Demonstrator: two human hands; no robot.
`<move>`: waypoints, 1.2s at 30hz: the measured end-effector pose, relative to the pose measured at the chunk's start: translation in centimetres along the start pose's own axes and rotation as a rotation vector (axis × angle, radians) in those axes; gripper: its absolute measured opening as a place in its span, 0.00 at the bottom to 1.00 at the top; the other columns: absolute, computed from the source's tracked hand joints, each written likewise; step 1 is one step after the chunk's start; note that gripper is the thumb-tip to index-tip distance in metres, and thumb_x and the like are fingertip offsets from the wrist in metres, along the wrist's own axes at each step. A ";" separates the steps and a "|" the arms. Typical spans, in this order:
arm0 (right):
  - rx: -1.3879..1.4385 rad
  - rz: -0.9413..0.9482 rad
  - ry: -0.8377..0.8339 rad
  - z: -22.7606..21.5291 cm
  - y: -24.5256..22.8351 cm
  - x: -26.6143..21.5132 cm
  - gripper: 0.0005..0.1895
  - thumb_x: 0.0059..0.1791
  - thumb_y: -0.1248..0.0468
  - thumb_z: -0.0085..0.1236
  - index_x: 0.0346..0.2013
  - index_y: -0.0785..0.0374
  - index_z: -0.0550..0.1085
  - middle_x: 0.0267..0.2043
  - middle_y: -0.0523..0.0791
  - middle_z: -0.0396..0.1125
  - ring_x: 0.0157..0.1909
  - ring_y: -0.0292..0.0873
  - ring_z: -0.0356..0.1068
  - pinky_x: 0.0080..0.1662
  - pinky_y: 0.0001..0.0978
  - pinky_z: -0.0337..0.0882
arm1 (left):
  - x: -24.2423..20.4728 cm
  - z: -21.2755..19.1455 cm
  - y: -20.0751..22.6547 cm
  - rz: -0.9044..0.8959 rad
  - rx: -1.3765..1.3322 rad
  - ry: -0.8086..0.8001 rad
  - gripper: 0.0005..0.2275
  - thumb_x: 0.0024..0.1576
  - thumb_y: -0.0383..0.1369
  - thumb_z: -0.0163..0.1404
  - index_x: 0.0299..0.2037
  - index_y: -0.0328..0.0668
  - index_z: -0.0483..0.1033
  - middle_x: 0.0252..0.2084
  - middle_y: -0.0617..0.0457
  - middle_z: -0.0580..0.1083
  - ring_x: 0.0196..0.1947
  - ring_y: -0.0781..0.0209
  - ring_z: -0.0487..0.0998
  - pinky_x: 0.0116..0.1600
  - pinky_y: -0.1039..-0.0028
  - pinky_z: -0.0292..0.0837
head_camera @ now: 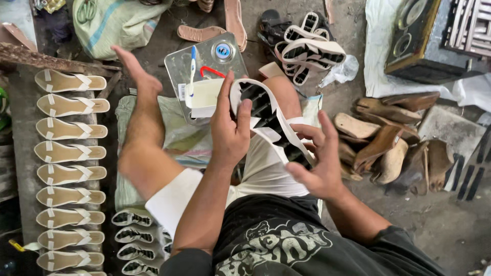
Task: The person sits on the floor and applies a white substance to the sole of a white sandal using a brush. They repeatedly dip the brush into a container and spread the substance across the sole, then place the sandal aside and pick up another one to repeat the process.
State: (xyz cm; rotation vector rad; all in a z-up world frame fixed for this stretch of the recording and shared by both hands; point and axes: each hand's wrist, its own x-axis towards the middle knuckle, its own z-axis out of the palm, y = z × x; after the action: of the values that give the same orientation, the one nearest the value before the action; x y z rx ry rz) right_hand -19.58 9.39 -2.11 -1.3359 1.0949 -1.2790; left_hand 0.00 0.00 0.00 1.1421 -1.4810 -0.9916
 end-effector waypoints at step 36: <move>-0.688 -0.132 -0.220 9.0 5.0 6.0 0.30 0.54 0.74 0.51 0.72 0.60 0.61 0.66 0.51 0.64 0.66 0.51 0.68 0.65 0.49 0.71 | -15.0 -15.3 -11.6 -0.542 -0.987 0.338 0.27 0.70 0.50 0.29 0.64 0.35 0.68 0.56 0.45 0.76 0.50 0.58 0.78 0.55 0.69 0.74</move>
State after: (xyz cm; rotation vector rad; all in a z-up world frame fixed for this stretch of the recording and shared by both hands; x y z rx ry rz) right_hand -10.20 3.22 -6.14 -2.0313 1.3645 -0.8325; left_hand 18.14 11.41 -11.45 0.8834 -0.2736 -1.5504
